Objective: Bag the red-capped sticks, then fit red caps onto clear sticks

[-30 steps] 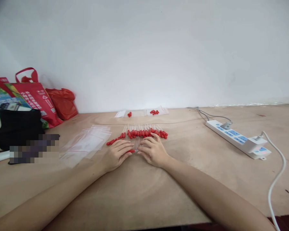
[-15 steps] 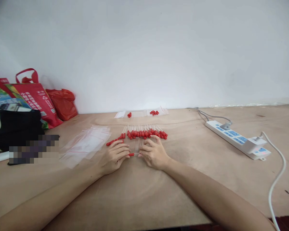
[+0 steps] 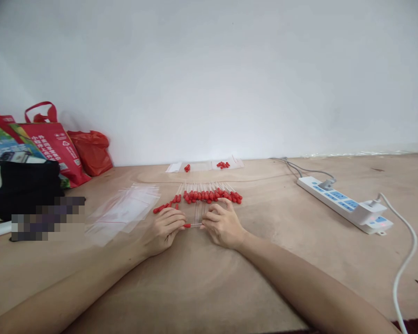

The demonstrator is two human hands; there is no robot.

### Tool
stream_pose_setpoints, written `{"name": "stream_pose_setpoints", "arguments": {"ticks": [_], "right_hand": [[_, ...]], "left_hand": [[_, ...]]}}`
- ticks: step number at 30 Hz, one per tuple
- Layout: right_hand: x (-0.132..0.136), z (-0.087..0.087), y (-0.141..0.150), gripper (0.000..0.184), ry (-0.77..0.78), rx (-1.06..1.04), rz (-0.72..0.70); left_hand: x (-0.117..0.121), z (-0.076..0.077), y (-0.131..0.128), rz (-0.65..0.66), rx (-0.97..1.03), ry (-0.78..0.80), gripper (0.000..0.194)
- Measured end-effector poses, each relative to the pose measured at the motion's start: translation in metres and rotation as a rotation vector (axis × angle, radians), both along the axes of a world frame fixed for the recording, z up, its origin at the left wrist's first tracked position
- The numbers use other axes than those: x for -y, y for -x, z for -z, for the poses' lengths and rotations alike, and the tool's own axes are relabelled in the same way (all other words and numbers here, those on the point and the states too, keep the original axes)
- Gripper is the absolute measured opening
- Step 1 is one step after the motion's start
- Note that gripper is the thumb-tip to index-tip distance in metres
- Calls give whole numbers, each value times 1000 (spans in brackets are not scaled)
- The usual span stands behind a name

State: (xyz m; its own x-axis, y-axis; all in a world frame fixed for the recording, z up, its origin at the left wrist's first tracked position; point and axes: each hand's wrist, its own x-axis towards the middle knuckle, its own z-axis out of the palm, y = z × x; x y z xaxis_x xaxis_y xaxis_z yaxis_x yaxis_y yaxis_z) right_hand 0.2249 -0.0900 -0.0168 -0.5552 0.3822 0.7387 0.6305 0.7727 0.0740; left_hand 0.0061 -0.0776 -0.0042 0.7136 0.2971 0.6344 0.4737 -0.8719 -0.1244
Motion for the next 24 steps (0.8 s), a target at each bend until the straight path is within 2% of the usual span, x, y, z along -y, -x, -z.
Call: {"name": "stream_pose_setpoints", "arguments": {"ticks": [2,5,9,12,17,20,24], "right_hand": [[-1,1,-4,20,-10,-24,3],[-6,4,-13,19,-3,-118,58],[-14,11,-14,19,59,-202,167],[-18,13,-8,26,115,-199,226],[-18,11,3,22,191,-272,224],[-19,10,11,18,189,-301,227],[-23,11,21,17,175,-296,305]], "left_hand": [[-1,2,6,-12,40,10,18],[-4,2,18,-100,161,50,15],[-12,0,31,-288,344,90,19],[-23,-3,40,-462,424,111,24],[-42,-6,56,-658,457,353,32],[-46,-7,60,-779,453,444,33],[-46,-6,59,-826,322,556,27]]}}
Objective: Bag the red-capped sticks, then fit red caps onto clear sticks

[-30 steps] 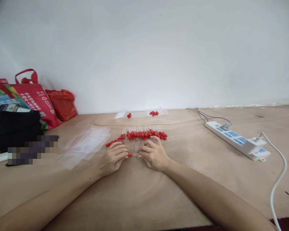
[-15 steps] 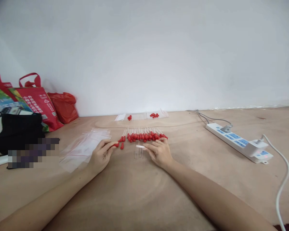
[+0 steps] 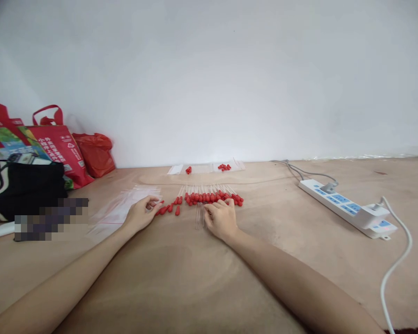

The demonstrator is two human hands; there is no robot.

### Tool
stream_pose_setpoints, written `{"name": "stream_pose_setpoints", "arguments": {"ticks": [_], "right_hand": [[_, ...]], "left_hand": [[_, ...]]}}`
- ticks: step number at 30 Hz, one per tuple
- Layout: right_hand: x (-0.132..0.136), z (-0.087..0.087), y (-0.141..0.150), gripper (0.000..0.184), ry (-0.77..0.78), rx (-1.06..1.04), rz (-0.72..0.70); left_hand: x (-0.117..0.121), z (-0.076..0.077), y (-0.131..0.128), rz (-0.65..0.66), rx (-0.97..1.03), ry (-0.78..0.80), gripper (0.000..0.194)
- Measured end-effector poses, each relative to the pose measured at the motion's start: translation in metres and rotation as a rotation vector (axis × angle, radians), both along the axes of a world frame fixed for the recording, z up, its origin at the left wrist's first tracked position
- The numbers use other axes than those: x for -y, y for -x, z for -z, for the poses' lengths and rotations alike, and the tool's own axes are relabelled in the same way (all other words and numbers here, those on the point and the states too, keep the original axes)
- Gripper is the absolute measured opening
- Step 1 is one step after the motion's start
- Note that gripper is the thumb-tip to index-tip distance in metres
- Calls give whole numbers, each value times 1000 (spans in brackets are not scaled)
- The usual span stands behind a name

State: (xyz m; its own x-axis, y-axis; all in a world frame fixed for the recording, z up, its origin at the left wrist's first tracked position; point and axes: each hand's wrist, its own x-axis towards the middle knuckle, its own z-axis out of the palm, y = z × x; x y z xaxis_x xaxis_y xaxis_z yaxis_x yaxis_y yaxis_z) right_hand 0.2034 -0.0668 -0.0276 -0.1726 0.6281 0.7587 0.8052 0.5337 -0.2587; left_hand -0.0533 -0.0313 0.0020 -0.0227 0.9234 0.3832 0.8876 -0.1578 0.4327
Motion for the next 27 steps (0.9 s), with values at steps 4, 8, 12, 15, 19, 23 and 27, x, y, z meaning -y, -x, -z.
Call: {"name": "stream_pose_setpoints", "arguments": {"ticks": [4,8,12,15,19,23,27], "right_hand": [[-4,0,3,15,49,83,22],[-2,-4,2,21,92,175,-35],[1,-8,0,43,129,229,-123],[2,-9,-1,50,140,220,-139],[3,-9,-1,36,137,118,-129],[4,-7,-4,26,98,8,-92],[6,-5,-10,22,67,-23,-70]], "left_hand": [[3,-1,-2,23,-2,93,31],[5,-4,-3,-2,-19,87,34],[5,-5,-3,-24,-54,91,36],[4,-4,-1,-22,-67,97,37],[2,-2,-2,23,-115,3,34],[-6,-7,-17,-9,-188,-2,30],[-20,-12,-33,-38,-219,125,30]]}}
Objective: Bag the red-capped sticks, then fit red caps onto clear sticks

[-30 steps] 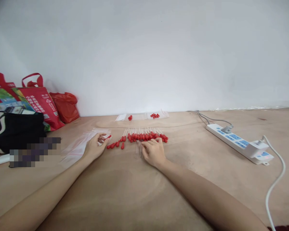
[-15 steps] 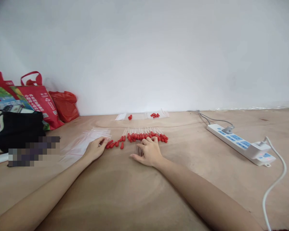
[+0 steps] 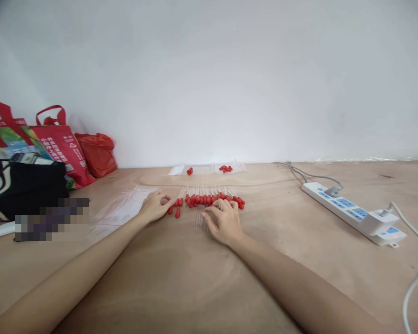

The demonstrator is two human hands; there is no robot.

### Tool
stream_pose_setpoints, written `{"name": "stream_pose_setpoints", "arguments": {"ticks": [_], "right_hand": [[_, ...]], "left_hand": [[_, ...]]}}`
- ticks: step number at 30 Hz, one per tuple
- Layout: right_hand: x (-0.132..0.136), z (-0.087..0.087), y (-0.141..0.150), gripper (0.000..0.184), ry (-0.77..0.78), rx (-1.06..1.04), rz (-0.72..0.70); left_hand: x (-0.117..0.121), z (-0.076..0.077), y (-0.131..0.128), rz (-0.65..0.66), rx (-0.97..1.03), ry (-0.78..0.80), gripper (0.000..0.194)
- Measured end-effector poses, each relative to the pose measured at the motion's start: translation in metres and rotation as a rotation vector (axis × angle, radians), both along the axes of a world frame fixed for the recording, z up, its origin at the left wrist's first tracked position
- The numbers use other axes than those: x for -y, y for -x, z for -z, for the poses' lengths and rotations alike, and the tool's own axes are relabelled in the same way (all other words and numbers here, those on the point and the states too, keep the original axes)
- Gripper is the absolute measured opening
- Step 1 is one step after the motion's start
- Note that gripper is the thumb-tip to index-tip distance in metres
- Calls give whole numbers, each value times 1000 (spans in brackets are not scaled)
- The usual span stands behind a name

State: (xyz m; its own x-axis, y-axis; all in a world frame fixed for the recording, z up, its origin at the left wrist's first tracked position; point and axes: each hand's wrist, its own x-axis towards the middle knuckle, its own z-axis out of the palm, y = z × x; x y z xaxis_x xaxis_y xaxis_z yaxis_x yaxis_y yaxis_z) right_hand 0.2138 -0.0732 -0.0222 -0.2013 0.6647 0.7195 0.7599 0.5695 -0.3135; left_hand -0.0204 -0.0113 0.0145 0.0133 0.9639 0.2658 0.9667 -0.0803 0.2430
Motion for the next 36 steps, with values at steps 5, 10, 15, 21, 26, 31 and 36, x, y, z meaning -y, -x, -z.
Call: {"name": "stream_pose_setpoints", "arguments": {"ticks": [5,10,15,21,26,31,36], "right_hand": [[1,0,-4,19,-24,-15,4],[-1,2,-3,16,-22,-17,-12],[-1,3,-3,21,-70,-27,14],[7,-1,-9,46,-216,32,61],[13,-3,-10,30,-188,173,-122],[12,-2,-5,18,-197,254,-195],[12,-3,-3,18,-223,265,-201]], "left_hand": [[-14,2,-7,-15,38,74,29],[-15,1,-6,-26,96,72,26],[0,-9,-1,-69,126,-148,19],[51,6,-15,472,186,-392,12],[75,23,-37,799,96,-466,7],[74,22,-43,819,77,-493,8],[69,23,-42,841,-16,-520,18]]}}
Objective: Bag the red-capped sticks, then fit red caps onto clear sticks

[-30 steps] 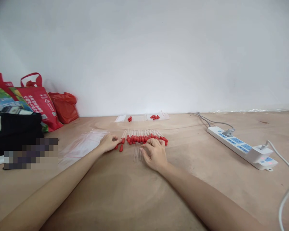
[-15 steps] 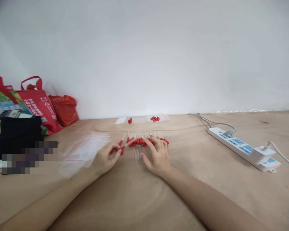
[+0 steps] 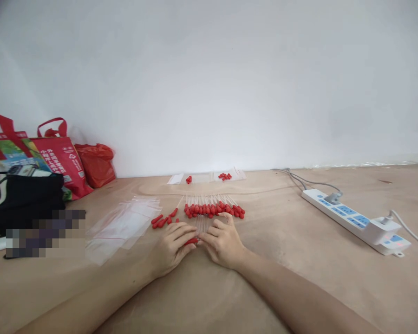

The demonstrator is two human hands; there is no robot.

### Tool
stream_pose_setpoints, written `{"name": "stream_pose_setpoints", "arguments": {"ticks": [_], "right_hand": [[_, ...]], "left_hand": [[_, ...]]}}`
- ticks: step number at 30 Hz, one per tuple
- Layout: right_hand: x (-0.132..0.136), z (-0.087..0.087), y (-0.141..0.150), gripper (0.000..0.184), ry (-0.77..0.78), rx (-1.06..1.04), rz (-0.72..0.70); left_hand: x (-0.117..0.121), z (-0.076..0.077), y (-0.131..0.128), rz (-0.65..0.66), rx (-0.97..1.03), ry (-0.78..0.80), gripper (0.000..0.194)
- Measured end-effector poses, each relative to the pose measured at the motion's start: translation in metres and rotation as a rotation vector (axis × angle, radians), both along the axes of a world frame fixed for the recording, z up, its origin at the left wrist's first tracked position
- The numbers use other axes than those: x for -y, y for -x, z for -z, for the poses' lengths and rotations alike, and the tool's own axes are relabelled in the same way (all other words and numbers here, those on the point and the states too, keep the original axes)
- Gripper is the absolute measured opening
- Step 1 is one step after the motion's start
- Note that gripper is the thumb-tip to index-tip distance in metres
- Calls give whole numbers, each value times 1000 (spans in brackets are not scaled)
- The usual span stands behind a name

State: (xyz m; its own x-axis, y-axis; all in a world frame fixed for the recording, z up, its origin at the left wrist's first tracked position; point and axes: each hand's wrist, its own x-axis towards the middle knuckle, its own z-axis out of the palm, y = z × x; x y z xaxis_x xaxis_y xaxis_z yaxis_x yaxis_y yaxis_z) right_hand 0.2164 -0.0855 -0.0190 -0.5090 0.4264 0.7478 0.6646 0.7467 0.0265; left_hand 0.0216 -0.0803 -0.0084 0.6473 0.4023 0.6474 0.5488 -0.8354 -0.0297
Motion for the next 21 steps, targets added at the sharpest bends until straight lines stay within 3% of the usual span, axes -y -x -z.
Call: {"name": "stream_pose_setpoints", "arguments": {"ticks": [15,21], "right_hand": [[3,-3,-2,20,-31,36,-35],[-2,0,-10,22,-12,-28,9]], "left_hand": [[5,-4,2,35,-56,56,24],[1,2,15,-15,51,50,21]]}}
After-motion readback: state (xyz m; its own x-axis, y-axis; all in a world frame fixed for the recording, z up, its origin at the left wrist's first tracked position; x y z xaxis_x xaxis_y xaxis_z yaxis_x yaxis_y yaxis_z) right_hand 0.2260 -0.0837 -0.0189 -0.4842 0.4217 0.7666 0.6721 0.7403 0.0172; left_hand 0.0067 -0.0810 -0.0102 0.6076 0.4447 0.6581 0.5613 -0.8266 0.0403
